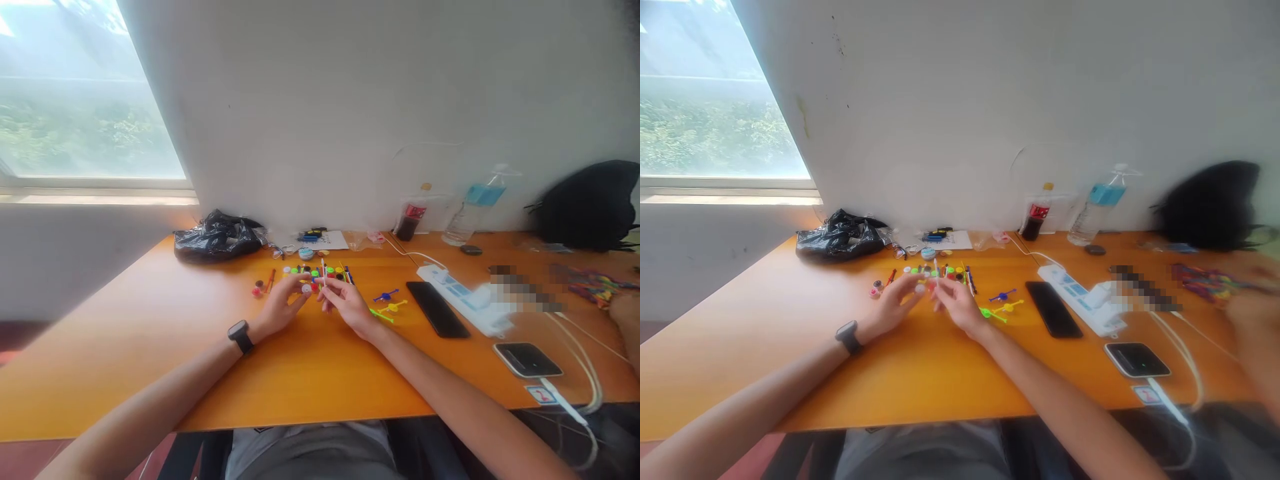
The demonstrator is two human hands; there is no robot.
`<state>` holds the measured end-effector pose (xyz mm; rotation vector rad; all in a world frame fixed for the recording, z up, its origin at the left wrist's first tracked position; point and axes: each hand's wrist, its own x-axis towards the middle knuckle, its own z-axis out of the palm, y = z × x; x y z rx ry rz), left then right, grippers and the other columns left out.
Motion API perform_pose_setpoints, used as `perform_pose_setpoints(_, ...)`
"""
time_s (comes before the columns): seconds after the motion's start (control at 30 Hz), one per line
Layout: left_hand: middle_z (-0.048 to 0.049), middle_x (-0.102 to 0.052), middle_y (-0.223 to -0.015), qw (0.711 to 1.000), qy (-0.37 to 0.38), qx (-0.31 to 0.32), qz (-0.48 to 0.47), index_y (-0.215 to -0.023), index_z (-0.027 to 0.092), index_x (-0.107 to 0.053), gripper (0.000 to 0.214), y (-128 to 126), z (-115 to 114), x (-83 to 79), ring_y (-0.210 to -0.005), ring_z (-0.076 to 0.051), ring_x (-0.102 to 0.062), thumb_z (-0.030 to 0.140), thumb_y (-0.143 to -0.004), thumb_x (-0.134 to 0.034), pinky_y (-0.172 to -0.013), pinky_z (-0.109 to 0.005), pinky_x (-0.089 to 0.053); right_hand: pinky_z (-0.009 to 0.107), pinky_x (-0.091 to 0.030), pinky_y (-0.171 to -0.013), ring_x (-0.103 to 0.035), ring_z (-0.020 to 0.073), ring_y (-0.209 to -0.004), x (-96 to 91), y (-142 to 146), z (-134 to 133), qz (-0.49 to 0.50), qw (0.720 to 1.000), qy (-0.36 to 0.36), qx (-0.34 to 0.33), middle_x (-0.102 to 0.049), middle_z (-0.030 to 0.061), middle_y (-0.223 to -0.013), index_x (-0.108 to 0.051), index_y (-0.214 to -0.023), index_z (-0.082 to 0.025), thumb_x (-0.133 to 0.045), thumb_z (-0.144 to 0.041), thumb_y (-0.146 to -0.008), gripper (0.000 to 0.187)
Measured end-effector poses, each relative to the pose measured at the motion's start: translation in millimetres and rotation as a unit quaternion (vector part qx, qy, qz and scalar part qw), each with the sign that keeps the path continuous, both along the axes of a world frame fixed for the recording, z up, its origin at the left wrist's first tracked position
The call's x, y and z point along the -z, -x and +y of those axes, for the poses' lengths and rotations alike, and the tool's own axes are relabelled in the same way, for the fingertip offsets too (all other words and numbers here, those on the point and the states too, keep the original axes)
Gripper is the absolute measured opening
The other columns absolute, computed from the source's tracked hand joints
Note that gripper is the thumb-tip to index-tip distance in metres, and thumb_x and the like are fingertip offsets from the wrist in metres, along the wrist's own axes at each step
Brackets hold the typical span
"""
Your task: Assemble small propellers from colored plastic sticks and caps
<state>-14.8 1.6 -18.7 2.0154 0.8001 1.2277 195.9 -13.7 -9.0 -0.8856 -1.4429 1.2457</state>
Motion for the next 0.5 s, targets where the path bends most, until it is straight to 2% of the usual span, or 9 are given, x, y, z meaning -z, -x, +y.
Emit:
perform_pose_setpoints(0.07, -0.0131, -0.071, -0.119, 0.999, 0.026, 0.011, -0.026, -0.122, 0.018, -0.067, 0.031, 0, 3, 1.6, -0.106, -0.023, -0.070, 0.040, -0.100, -0.064, -0.097, -0.039, -0.058, 0.026, -0.050, -0.056, -0.063, 0.0116, -0.056, 1.9, 0, -1, -0.023, 1.000, -0.005, -0.002, -0.071, 0.0030, -0.086, -0.074, -0.109, -0.018, -0.070, -0.053, -0.093, 0.039)
perform_pose_setpoints(0.17, -0.0105, -0.075, -0.107, 0.996, 0.062, 0.022, -0.064, -0.122, 0.017, -0.067, 0.037, 1, 5, 2.8, -0.096, -0.022, -0.073, 0.043, -0.095, -0.071, -0.090, -0.038, -0.062, 0.025, -0.042, -0.047, -0.053, 0.0103, -0.045, 3.1, 1, -4, -0.099, 0.995, -0.020, -0.025, -0.070, 0.0014, -0.080, -0.074, -0.112, -0.020, -0.059, -0.055, -0.099, 0.041)
perform_pose_setpoints(0.33, -0.0111, -0.078, -0.103, 0.992, 0.098, 0.044, -0.072, -0.117, 0.016, -0.071, 0.041, 5, 5, 3.2, -0.096, -0.024, -0.075, 0.046, -0.090, -0.076, -0.091, -0.040, -0.063, 0.028, -0.048, -0.070, -0.061, 0.0173, -0.077, 4.3, 4, -10, -0.189, 0.970, -0.151, -0.015, -0.071, 0.0033, -0.092, -0.072, -0.107, -0.020, -0.052, -0.048, -0.105, 0.035)
perform_pose_setpoints(0.5, -0.0129, -0.077, -0.110, 0.994, 0.103, 0.025, -0.041, -0.122, 0.017, -0.073, 0.044, 7, 2, -0.3, -0.094, -0.025, -0.076, 0.044, -0.088, -0.079, -0.086, -0.038, -0.064, 0.029, -0.045, -0.071, -0.058, 0.0175, -0.076, 8.1, 1, -7, -0.252, 0.947, -0.198, 0.008, -0.069, 0.0031, -0.087, -0.070, -0.097, -0.019, -0.049, -0.042, -0.107, 0.033)
